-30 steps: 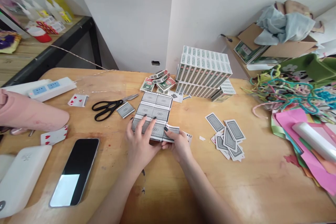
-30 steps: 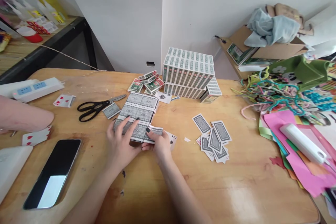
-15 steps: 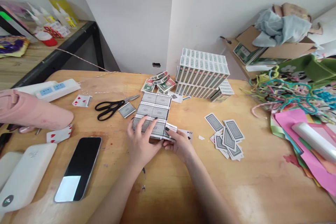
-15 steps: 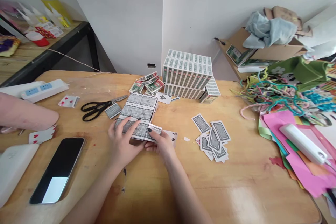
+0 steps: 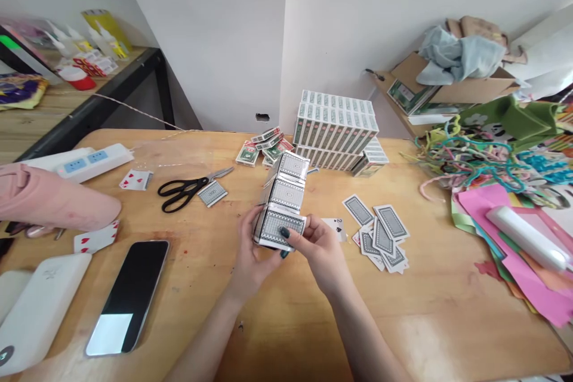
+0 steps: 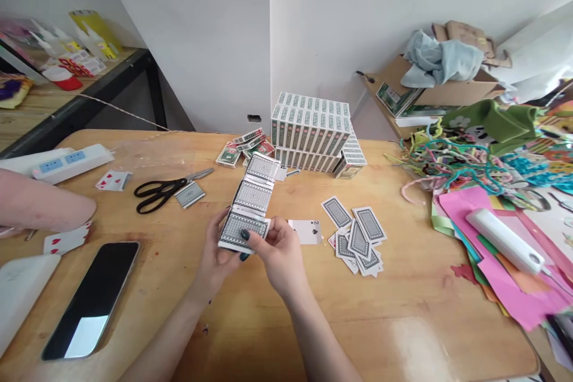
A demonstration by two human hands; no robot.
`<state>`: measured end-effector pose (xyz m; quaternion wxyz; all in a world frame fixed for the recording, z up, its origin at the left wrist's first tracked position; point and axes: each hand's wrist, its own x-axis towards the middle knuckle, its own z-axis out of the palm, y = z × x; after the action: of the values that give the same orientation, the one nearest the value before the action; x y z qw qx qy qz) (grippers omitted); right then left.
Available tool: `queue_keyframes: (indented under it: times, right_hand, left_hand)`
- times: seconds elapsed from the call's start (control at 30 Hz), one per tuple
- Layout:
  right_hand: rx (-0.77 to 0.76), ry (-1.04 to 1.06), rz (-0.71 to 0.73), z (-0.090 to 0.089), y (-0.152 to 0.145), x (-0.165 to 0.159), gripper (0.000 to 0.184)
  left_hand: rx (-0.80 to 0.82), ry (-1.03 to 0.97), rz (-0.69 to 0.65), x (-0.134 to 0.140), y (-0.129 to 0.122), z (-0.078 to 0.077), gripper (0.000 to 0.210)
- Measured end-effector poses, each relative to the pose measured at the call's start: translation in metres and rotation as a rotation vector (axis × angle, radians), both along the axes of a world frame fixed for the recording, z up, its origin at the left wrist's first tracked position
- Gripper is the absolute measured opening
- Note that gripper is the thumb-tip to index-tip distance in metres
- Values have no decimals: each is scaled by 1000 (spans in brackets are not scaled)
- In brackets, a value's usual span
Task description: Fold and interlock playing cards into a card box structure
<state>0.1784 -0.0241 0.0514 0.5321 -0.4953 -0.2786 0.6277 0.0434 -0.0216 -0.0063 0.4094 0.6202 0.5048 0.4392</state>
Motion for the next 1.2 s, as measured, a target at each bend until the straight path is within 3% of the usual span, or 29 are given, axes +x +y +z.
queue_keyframes:
  times: [0.1, 0.17, 0.27, 0.37, 0.43, 0.5, 0.63, 0.73, 0.8, 0.87, 0.97, 1.03, 1.13, 1.2]
  right_hand:
    - [114, -119, 132, 10, -2, 6, 26]
    - [198, -298, 226, 19, -2, 13, 18]
    - [307, -598, 433, 35, 0, 26, 10]
    - [392, -739, 596, 44, -1, 37, 9]
    - [412, -783, 590, 45, -2, 40, 6]
    - [428, -839, 483, 42, -2, 42, 9]
    - [471, -1007, 287, 28, 4, 47, 40]
    - [602, -1203, 251, 16, 10, 52, 27]
    - [730, -1318, 246, 8, 14, 55, 22]
    - [829, -1404, 269, -1, 18, 57, 27]
    - [929, -1475, 292, -13, 19, 57, 35]
    - [980, -1482, 231, -20, 18, 54, 35]
    - [958, -1426, -108, -27, 14, 46, 30]
    - [812, -1275, -431, -29, 11, 38, 34]
  left_hand:
    - [-236, -414, -243, -7, 5, 5, 98]
    - [-316, -621, -325, -13, 11, 8, 104]
    - [-376, -800, -436, -20, 20, 7, 82]
    - [-414, -778, -513, -22, 27, 1, 53]
    - [-419, -756, -498, -20, 30, -3, 41]
    - [-408, -752, -462, -15, 33, -5, 35]
    - [-421, -759, -481, -2, 39, 3, 34]
    - [-517, -927, -568, 6, 37, 15, 49]
    - [-623, -1131, -500, 13, 32, 21, 58]
    - [-726, -1281, -260, 20, 27, 22, 51]
    - [-837, -1308, 117, 33, 25, 18, 25]
    - [-782, -1269, 258, 40, 29, 17, 18]
    - [-609, -1246, 317, 48, 41, 24, 22]
    - [-487, -1230, 305, 51, 52, 33, 24]
